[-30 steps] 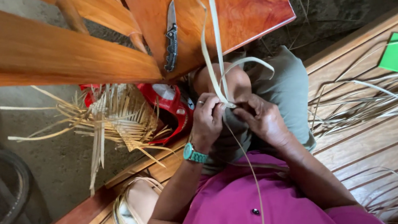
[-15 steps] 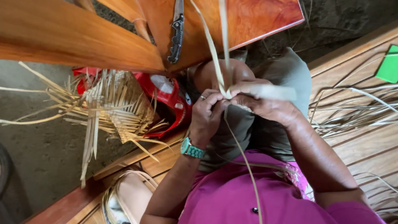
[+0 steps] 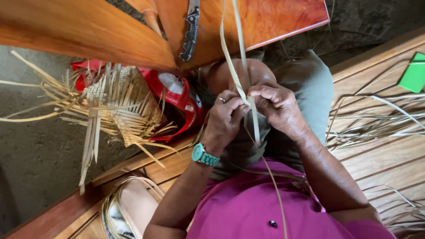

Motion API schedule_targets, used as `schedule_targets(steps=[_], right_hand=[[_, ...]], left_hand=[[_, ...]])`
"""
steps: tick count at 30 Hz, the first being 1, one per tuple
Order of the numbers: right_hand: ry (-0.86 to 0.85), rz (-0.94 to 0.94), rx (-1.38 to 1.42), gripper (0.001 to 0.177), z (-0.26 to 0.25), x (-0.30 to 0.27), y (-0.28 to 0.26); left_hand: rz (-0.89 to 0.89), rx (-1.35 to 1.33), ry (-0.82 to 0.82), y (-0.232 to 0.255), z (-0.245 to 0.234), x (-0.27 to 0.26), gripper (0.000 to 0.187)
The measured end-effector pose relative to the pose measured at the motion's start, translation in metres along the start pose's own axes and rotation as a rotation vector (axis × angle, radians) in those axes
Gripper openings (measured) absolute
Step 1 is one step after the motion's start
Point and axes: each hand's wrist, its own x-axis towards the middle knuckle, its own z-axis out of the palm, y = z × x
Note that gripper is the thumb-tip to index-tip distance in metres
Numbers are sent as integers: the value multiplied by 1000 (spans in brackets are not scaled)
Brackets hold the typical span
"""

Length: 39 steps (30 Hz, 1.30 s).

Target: Weave thin strips of natural fiber into a patterned object

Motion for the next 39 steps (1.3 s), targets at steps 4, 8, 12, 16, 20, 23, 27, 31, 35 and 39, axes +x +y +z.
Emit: schedule_targets(steps=[4,8,12,16,20,23,27,31,35,39], right_hand=[[22,-71,-9,8,2,-2,4],[3,-240,-106,11,1,-13,-9],[73,-425,-303,13,11,-45,26],[193,-450,-484,12,20,-66,51],[223,-405,-447,15,23,-67,44],[182,-347,-346,17,8,-57,2],[275,-120,-179,12,0,-59,3],[167,-53,-41,8,-1,-48,-5],[111,1,25,12,3,-43,0],[86,87,81,13,6,-40,1]], left_hand=[[25,-30,21,3,-2,0,8],[7,-75,-23,9,-11,7,8],[-76,-221,-48,-4,-10,5,4],[-90,-168,13,16,-9,0,14],[80,99,131,34,-4,-8,21],[138,67,160,16,3,-14,17],[261,224,225,11,5,-22,20],[385,249,277,15,-1,-20,11],[436,284,286,9,1,-22,7],[426,264,268,7,-1,-23,7]])
